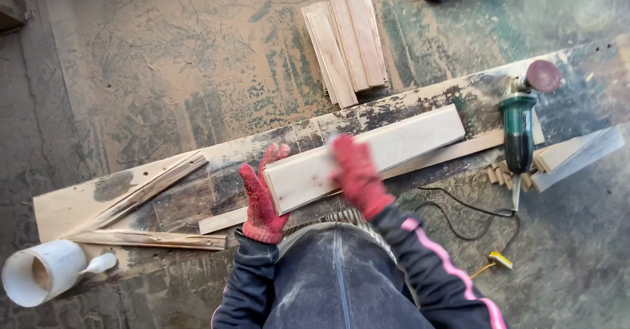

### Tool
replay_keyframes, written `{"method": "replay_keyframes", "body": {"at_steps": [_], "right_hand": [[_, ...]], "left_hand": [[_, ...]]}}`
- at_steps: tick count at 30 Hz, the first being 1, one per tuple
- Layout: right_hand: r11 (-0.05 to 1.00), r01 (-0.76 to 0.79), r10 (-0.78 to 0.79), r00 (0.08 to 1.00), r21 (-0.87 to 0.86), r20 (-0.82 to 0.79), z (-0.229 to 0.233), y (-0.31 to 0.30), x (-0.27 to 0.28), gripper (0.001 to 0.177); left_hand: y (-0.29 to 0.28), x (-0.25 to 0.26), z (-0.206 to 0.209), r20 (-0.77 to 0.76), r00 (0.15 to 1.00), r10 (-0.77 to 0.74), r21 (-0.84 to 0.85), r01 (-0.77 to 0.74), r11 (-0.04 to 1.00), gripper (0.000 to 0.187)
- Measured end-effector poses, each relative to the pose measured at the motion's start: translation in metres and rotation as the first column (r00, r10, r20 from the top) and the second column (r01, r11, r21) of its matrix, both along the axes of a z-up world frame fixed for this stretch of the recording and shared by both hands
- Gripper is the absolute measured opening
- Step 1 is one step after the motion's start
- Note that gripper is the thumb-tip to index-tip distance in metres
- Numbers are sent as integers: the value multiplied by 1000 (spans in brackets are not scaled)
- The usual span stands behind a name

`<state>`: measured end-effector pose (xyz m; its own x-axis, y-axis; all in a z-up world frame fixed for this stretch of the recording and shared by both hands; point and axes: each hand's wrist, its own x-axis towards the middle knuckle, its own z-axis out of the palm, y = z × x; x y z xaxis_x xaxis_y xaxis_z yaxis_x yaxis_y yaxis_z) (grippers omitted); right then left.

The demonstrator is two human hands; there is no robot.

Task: Sanding a wooden plank using an angle grinder and a manual sanding block.

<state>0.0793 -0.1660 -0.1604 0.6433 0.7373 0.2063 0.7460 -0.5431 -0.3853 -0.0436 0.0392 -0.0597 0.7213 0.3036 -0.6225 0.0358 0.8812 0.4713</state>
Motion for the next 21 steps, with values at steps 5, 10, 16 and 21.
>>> {"method": "replay_keyframes", "body": {"at_steps": [5,10,16,21], "right_hand": [[704,499,-642,751,-505,-154,-153,-153,118,63],[995,92,-95,983,-30,-159,62,9,-46,86],[993,46,-55,994,105,93,-10,-63,-10,87],[902,416,-432,865,-117,-254,-6,-86,-5,90]], "left_hand": [[-1,7,3,23,999,28,2,-28,1000,103],[10,16,-4,91,994,62,-80,-55,995,94],[14,18,-4,96,995,21,-31,-18,999,85],[6,18,-28,129,991,43,-55,-36,998,77]]}}
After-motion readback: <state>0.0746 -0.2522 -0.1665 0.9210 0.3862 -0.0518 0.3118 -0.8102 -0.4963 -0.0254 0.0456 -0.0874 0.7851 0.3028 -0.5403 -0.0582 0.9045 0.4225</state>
